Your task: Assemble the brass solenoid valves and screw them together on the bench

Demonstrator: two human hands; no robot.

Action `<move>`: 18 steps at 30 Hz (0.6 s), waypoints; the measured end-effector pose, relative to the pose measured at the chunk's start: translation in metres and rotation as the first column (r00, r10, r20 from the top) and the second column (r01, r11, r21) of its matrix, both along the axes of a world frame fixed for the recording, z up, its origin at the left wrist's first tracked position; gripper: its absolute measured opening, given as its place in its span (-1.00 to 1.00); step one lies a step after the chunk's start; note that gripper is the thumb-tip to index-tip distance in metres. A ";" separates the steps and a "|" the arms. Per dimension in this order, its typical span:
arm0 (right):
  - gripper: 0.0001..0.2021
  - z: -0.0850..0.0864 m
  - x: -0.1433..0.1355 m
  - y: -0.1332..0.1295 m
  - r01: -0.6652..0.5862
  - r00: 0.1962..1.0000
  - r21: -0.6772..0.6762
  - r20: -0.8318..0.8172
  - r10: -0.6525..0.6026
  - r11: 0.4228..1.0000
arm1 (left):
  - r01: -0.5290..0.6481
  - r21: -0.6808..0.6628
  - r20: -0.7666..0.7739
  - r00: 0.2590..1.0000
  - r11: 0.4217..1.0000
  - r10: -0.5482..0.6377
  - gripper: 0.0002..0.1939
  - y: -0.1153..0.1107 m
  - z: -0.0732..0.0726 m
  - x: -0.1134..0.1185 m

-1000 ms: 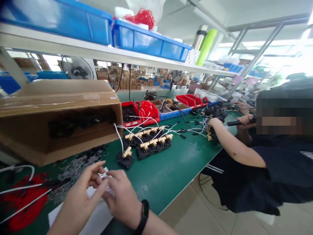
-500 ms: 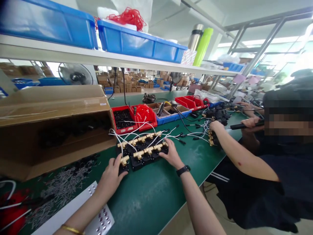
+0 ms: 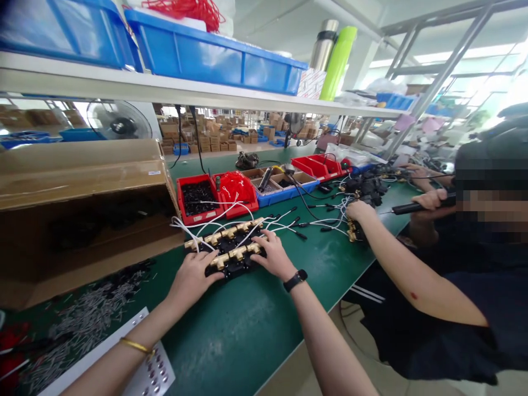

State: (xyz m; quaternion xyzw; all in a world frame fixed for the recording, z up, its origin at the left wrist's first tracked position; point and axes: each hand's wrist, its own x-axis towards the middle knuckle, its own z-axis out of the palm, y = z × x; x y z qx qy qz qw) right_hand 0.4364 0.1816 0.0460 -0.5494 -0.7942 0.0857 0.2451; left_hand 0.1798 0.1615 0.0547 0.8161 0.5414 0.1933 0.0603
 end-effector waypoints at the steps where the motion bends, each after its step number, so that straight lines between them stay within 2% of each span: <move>1: -0.57 0.001 -0.002 0.000 -0.003 1.000 -0.001 -0.004 0.003 1.000 | 0.005 -0.012 0.006 1.000 1.000 -0.005 -0.53 0.000 0.000 0.002; 5: -0.63 0.006 -0.002 -0.017 -0.024 1.000 -0.009 -0.011 0.023 1.000 | 0.017 -0.037 0.009 1.000 0.999 -0.017 -0.59 -0.015 0.002 0.005; 9: -0.67 0.009 -0.001 -0.049 -0.021 0.999 -0.037 -0.034 0.020 0.999 | 0.008 -0.070 0.023 1.000 0.998 -0.006 -0.57 -0.051 0.005 0.009; 12: -0.66 0.007 -0.003 -0.076 -0.012 0.998 -0.091 -0.054 0.007 0.996 | -0.022 -0.115 0.038 0.999 0.993 0.027 -0.58 -0.079 0.002 0.012; 15: -0.55 0.012 0.002 -0.103 -0.019 0.998 -0.154 -0.059 0.010 0.988 | -0.028 -0.114 0.060 0.998 0.993 0.035 -0.56 -0.097 -0.007 0.005; 17: -0.43 0.022 0.014 -0.111 -0.032 0.997 -0.200 -0.076 0.017 0.979 | -0.006 -0.054 0.096 0.995 0.999 0.011 -0.48 -0.103 -0.012 -0.008; 18: -0.41 0.030 0.021 -0.110 -0.003 0.994 -0.205 -0.107 -0.019 0.979 | 0.001 -0.021 0.119 0.993 1.000 0.002 -0.40 -0.104 -0.013 -0.016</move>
